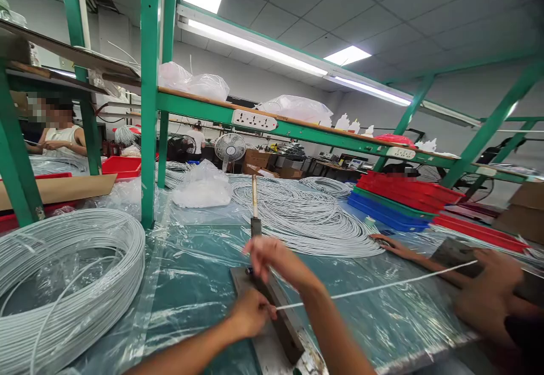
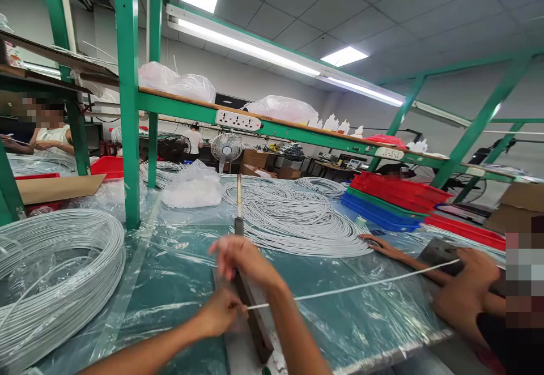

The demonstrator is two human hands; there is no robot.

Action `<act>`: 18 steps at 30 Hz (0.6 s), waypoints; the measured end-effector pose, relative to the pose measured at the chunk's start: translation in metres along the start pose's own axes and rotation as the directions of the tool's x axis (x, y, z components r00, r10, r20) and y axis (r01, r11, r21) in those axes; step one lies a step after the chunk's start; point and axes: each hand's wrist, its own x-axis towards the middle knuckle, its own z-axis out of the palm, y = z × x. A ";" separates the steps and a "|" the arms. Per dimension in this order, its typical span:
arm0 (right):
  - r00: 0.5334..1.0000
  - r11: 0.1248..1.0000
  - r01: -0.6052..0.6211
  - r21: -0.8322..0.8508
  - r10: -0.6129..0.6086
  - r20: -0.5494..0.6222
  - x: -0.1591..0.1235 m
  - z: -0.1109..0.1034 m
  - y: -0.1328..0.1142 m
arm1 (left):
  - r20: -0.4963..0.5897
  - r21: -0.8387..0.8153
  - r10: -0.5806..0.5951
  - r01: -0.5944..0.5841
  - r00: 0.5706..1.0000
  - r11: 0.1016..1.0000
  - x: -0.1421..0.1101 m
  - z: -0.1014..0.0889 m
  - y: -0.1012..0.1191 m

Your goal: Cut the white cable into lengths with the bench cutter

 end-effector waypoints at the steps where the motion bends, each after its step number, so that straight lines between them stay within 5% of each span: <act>1: 0.999 1.000 0.004 0.000 -0.004 -0.052 0.019 -0.014 -0.008 | 0.006 0.066 0.035 -0.035 0.999 0.997 -0.002 0.000 0.001; 4: 0.977 0.999 -0.032 -0.002 0.031 -0.210 0.076 -0.045 -0.023 | 0.040 0.306 0.129 -0.135 0.991 0.942 -0.006 -0.001 0.007; 7: 0.967 0.992 -0.126 0.004 0.124 -0.224 0.115 -0.057 -0.024 | 0.045 0.418 0.109 -0.118 0.993 0.901 -0.004 0.000 0.010; 13: 0.968 0.974 -0.216 0.076 0.223 -0.117 0.139 -0.050 -0.020 | -0.047 0.111 -0.121 0.126 0.992 0.986 0.017 0.005 0.005; 18: 0.970 0.964 -0.214 0.156 0.229 -0.084 0.120 -0.056 -0.032 | -0.111 0.041 -0.212 0.217 0.971 0.975 0.030 0.018 -0.010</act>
